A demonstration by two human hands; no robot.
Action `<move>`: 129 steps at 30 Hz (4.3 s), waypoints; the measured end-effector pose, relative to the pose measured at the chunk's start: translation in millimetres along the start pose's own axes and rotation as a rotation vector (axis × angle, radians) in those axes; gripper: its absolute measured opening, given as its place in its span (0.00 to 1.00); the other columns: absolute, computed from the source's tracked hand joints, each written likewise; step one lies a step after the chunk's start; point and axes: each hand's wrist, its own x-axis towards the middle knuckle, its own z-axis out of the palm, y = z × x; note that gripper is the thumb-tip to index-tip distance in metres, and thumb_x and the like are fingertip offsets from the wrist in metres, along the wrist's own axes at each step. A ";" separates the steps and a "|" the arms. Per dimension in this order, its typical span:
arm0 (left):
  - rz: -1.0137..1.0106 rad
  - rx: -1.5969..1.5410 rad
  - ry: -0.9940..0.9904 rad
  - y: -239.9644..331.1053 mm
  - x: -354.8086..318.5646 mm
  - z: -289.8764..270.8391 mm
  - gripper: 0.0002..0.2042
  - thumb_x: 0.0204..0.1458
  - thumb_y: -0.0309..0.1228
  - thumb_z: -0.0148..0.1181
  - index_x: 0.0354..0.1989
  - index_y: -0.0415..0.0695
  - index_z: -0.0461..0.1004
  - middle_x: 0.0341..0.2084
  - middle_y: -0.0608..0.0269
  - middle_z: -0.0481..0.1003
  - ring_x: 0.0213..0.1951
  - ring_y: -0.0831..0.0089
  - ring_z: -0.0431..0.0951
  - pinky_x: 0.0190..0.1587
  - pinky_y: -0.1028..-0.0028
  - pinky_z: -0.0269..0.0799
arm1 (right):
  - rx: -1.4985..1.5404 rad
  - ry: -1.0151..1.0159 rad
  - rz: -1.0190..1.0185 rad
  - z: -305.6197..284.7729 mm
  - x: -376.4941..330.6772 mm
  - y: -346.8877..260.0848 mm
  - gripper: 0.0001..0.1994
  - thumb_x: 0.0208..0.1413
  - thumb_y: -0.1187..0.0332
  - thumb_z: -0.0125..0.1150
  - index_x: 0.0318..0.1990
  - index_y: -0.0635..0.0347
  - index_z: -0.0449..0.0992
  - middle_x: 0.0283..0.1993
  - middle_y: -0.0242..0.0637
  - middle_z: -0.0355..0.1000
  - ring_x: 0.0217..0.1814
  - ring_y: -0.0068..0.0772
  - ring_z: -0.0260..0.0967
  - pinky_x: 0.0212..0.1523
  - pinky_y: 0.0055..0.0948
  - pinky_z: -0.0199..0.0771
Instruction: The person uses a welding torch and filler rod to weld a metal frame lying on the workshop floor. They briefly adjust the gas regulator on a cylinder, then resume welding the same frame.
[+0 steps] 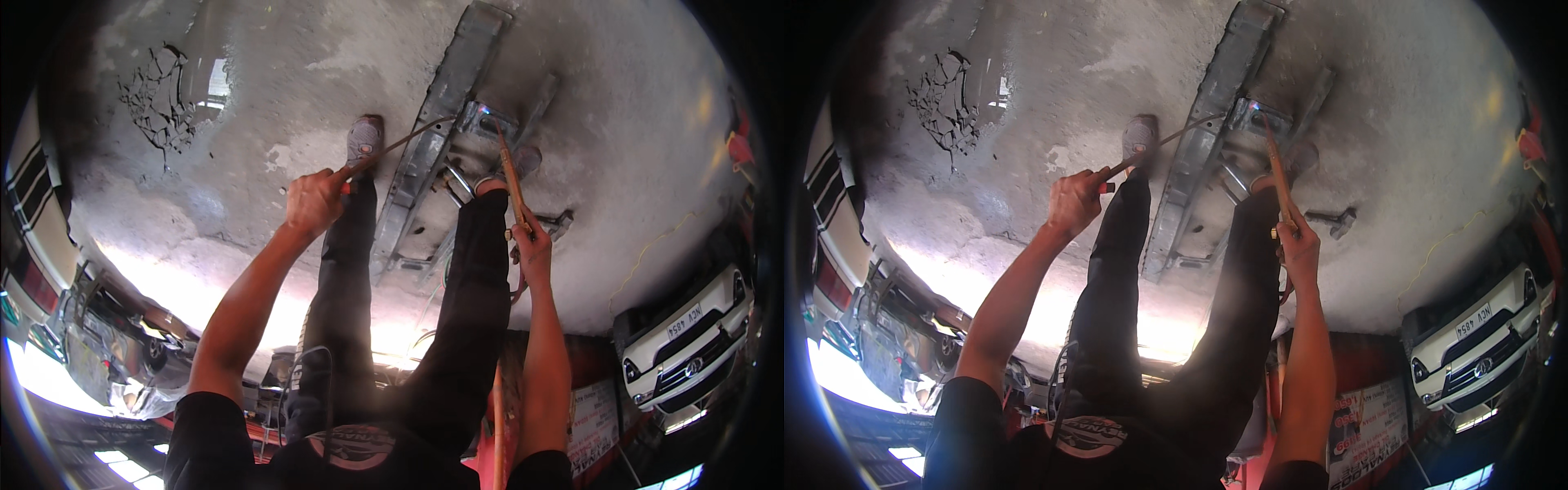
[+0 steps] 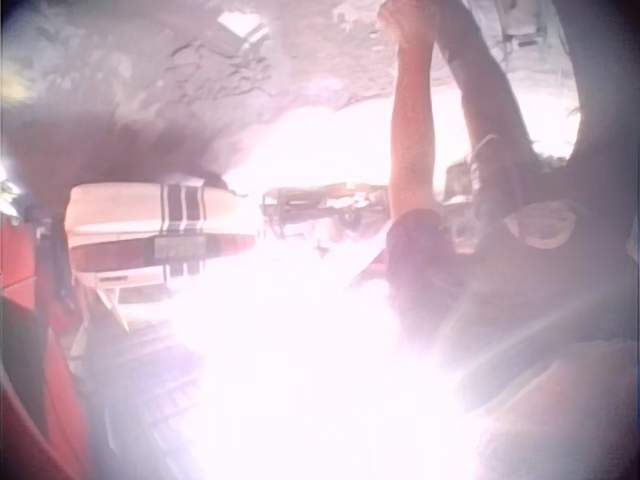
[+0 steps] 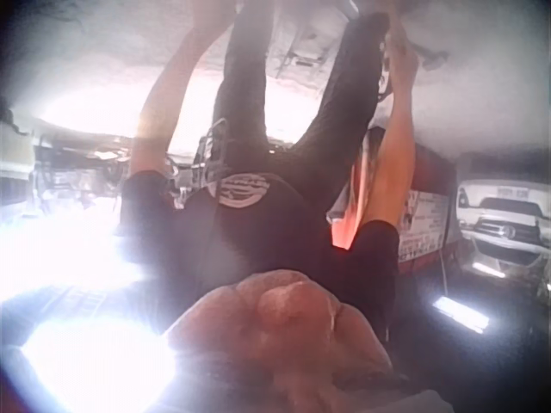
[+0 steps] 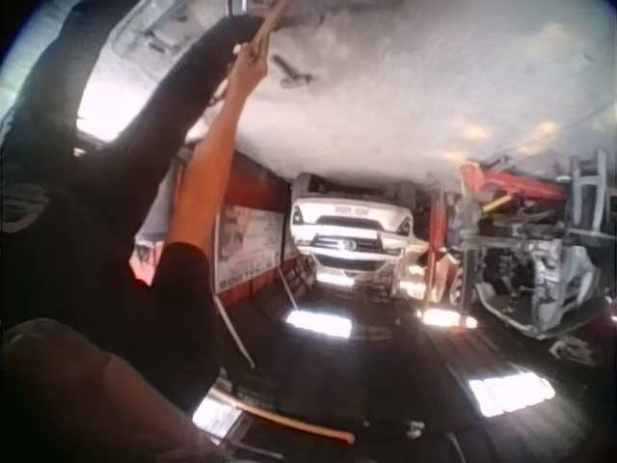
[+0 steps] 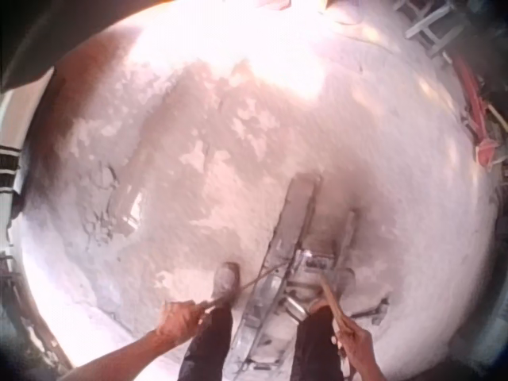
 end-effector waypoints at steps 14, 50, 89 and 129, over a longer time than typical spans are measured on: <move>-0.502 -0.155 0.062 -87.0 -169.1 -99.8 0.11 0.57 0.38 0.64 0.43 0.48 0.86 0.31 0.44 0.82 0.37 0.42 0.82 0.39 0.51 0.76 | 0.296 0.320 -0.129 -12.3 -242.7 50.1 0.30 0.61 0.72 0.64 0.72 0.60 0.69 0.28 0.27 0.73 0.19 0.12 0.61 0.19 0.19 0.62; 0.185 0.291 -0.303 -147.6 -274.8 -167.0 0.17 0.59 0.37 0.59 0.27 0.33 0.77 0.18 0.53 0.75 0.21 0.71 0.76 0.24 0.61 0.66 | 0.806 0.803 0.320 325.3 -738.4 413.6 0.27 0.60 0.71 0.60 0.69 0.51 0.74 0.27 0.24 0.69 0.20 0.12 0.57 0.20 0.21 0.61; -0.163 0.138 -0.115 44.3 -534.2 311.9 0.13 0.53 0.28 0.54 0.42 0.47 0.84 0.38 0.42 0.82 0.45 0.43 0.83 0.49 0.48 0.78 | 0.756 0.199 -0.013 105.5 -553.3 649.5 0.27 0.64 0.73 0.59 0.71 0.51 0.70 0.32 0.30 0.75 0.19 0.12 0.62 0.18 0.17 0.63; 0.140 0.323 -0.319 -29.2 -434.3 326.0 0.06 0.52 0.29 0.64 0.35 0.43 0.84 0.33 0.49 0.84 0.40 0.50 0.86 0.44 0.56 0.81 | 0.299 0.041 -0.099 289.4 -307.2 581.5 0.23 0.63 0.61 0.65 0.65 0.55 0.76 0.26 0.26 0.69 0.19 0.16 0.63 0.18 0.22 0.66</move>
